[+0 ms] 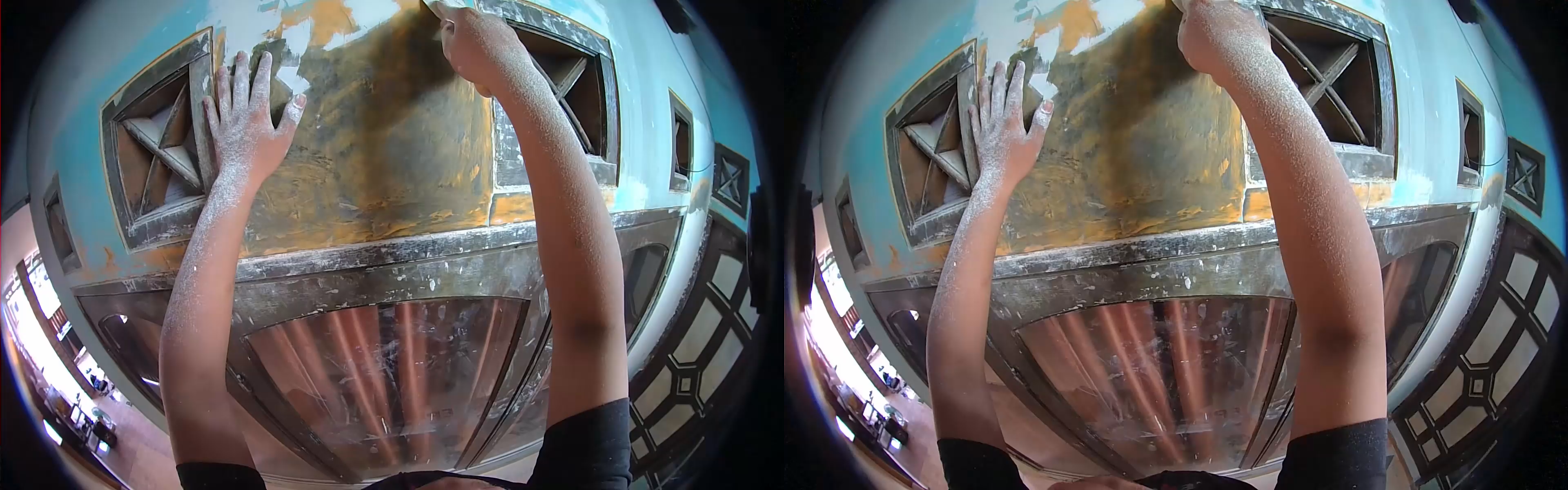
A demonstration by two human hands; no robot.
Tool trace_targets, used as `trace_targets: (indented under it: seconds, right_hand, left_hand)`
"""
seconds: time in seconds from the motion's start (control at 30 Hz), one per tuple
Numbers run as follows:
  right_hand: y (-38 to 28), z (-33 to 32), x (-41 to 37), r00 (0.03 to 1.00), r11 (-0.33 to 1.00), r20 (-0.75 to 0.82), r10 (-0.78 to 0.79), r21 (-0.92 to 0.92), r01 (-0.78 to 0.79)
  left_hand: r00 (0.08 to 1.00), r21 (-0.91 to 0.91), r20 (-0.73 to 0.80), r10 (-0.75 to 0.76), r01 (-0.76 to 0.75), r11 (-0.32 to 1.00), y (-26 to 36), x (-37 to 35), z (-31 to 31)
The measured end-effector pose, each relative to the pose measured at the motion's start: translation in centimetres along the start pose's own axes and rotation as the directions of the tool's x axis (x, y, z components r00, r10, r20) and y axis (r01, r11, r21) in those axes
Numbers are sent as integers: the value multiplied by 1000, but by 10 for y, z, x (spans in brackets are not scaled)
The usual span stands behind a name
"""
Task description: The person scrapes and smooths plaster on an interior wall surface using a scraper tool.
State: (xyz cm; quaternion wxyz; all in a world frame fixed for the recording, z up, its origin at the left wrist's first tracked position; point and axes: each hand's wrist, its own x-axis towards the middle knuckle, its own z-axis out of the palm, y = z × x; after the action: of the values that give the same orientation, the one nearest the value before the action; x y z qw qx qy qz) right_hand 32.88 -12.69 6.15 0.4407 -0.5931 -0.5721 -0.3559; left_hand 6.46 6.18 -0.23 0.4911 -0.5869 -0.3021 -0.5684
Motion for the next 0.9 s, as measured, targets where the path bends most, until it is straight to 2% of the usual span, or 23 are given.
trace_targets:
  seconds: [0.03, 0.07, 0.17, 0.2, 0.23, 0.3, 0.33, 0.37, 0.4, 0.43, 0.47, 0.5, 0.53, 0.57, 0.63, 0.67, 0.7, 0.73, 0.77, 0.8, 0.9]
  right_hand:
    - [-4, -5, -6, 1000, 998, 29, -2, 66, 0]
    - [19, 28, 13, 979, 986, -152, -137, -114, 120]
    - [25, 33, 19, 946, 979, -252, -205, -43, 200]
    - [15, 22, 19, 995, 999, -94, -35, -11, 35]
    - [4, 9, 19, 988, 991, 69, 136, -10, -135]
    - [7, 8, 16, 999, 1000, 52, -2, -1, 2]
    - [19, 21, 19, 998, 1000, 60, 5, -9, -4]
    - [34, 42, 27, 972, 985, -164, -170, -59, 162]
    - [42, 53, 34, 862, 939, -371, -344, -142, 314]
    - [26, 39, 29, 862, 938, -370, -347, -143, 316]
    - [12, 23, 25, 981, 993, -161, -111, -47, 104]
    - [1, 12, 21, 989, 991, 74, 130, -3, -130]
    - [3, 13, 27, 984, 989, 138, 116, -105, -102]
    - [2, 15, 22, 982, 988, 143, 122, -107, -108]
    - [4, 29, 10, 984, 994, -154, -88, -81, 77]
    - [37, 57, 38, 849, 896, -342, -402, -337, 289]
    - [29, 44, 30, 851, 897, -341, -400, -334, 288]
    - [9, 19, 16, 956, 979, -217, -196, -105, 176]
    - [-5, 8, 8, 999, 994, -34, -2, 107, 6]
    - [-10, 13, 15, 997, 997, -50, 55, 56, -52]
    - [-7, 16, 16, 999, 1000, -26, 28, 2, -28]
  left_hand:
    - [1000, -4, 2, 2, -2, 1000, 1, -1, 0]
    - [1000, 4, 10, -7, 7, 1000, 0, -1, 0]
    - [1000, 4, 19, -21, 21, 1000, 1, -1, 0]
    - [999, -5, 27, -16, 17, 1000, 0, -2, 0]
    - [999, -4, 34, -17, 17, 1000, -2, -2, -1]
    - [1000, -16, -10, 28, -28, 999, -2, -3, 0]
    - [999, 0, -6, 38, -38, 999, -1, -4, -1]
    - [999, -8, -6, 32, -32, 999, -1, -5, -1]
    - [999, -3, -2, 45, -45, 999, -1, -6, -3]
    - [998, 4, 6, 61, -61, 998, -1, -7, -4]
    - [998, 3, 11, 61, -61, 998, -1, -7, -4]
    - [998, -2, 13, 61, -61, 998, -1, -7, -5]
    - [998, -8, 15, 62, -61, 998, 0, -8, -5]
    - [998, -14, 21, 64, -63, 998, 0, -8, -6]
    - [997, -10, 6, 72, -72, 997, 0, -10, -5]
    - [997, -12, 9, 72, -72, 997, 1, -11, -5]
    - [997, -9, 11, 80, -80, 997, 1, -13, -5]
    - [996, -2, 10, 87, -87, 996, 0, -13, -5]
    - [996, 0, 17, 92, -92, 996, -1, -13, -6]
    - [996, -15, 21, 92, -91, 996, 0, -14, -7]
    - [995, -31, 17, 97, -96, 995, 3, -19, -9]
